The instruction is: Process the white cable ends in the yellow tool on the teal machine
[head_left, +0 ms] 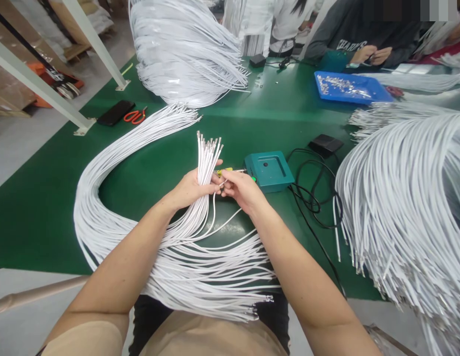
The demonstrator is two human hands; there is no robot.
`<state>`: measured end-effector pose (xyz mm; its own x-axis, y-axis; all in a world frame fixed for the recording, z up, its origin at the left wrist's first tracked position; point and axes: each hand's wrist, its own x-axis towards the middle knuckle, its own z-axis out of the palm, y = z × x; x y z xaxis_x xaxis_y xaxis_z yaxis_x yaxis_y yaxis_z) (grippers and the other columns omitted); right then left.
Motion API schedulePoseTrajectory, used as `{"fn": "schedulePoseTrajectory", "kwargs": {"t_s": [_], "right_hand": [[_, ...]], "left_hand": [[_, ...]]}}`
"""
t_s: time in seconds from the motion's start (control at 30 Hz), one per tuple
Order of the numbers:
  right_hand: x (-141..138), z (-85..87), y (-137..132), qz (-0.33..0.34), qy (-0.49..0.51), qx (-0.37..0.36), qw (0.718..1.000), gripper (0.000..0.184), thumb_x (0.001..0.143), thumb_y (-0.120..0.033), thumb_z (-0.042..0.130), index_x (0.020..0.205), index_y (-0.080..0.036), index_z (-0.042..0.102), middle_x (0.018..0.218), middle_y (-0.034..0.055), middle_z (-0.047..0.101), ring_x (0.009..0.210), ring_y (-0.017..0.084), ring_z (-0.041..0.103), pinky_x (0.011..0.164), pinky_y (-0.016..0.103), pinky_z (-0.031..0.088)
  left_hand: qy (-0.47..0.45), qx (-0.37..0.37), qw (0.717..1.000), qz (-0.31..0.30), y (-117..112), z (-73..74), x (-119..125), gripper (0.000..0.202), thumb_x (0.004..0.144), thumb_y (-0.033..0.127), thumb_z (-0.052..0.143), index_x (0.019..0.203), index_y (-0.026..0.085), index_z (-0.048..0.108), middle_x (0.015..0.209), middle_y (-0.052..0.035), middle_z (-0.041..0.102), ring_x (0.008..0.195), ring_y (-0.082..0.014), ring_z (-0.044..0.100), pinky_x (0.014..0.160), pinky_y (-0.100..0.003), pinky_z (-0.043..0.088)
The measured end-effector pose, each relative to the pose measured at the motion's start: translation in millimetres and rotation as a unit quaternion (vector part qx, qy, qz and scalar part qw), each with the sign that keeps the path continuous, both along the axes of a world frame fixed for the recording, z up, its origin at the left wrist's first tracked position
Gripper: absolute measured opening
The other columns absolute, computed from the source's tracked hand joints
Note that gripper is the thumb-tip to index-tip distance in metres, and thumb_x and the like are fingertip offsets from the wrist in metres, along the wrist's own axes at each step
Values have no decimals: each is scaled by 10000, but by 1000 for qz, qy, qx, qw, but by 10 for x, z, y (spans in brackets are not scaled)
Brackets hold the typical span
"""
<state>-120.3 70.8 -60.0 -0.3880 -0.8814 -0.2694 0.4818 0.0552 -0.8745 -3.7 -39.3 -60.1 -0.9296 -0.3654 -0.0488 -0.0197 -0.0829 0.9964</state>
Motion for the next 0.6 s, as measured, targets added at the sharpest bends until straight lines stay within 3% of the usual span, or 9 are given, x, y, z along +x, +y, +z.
{"fn": "schedulePoseTrajectory", "kwargs": {"t_s": [0.2, 0.33, 0.43, 0.5, 0.53, 0.6], "right_hand": [[-26, 10, 29, 19, -69, -13, 997, 230, 679, -347, 686, 652, -134, 603, 517, -67, 456, 428, 37, 387, 526, 219, 431], [2, 23, 26, -15, -4, -21, 1000, 273, 683, -401, 679, 679, -141, 600, 578, -30, 549, 454, 54, 447, 530, 228, 438], [32, 5, 19, -45, 107, 2, 993, 315, 734, -466, 617, 708, -151, 614, 637, -4, 589, 477, 72, 483, 516, 230, 428], [50, -23, 20, -66, 235, 21, 970, 260, 774, -422, 585, 734, -167, 622, 666, -3, 598, 525, 93, 514, 543, 236, 433], [57, -40, 25, -78, 321, 28, 944, 221, 798, -378, 566, 734, -173, 620, 678, -1, 596, 563, 105, 526, 573, 242, 436], [71, -73, 38, -96, 511, 31, 853, 213, 861, -300, 485, 740, -175, 607, 714, 18, 586, 655, 129, 534, 647, 256, 426]], "left_hand": [[-9, -3, 1000, 9, -19, 16, 16, 674, 668, 206, 712, 1289, 141, 456, 839, -28, 656, 726, -152, 644, 777, -314, 495], [-10, -1, 1000, 14, -20, 20, 27, 661, 683, 196, 693, 1293, 145, 443, 835, -14, 638, 730, -138, 636, 764, -302, 496], [-8, 2, 1000, 26, -18, 4, 21, 625, 691, 172, 669, 1279, 164, 454, 815, 7, 608, 703, -117, 621, 715, -271, 494], [-15, 10, 999, 30, -18, -14, 7, 566, 688, 160, 661, 1230, 162, 496, 790, 17, 591, 677, -103, 611, 686, -248, 489], [-20, 19, 999, 30, -18, -22, -1, 528, 685, 155, 658, 1195, 157, 521, 781, 19, 586, 667, -99, 609, 674, -240, 487], [-28, 51, 998, 35, -16, -34, -14, 450, 671, 141, 658, 1112, 143, 568, 765, 18, 581, 647, -93, 606, 650, -227, 484]]}}
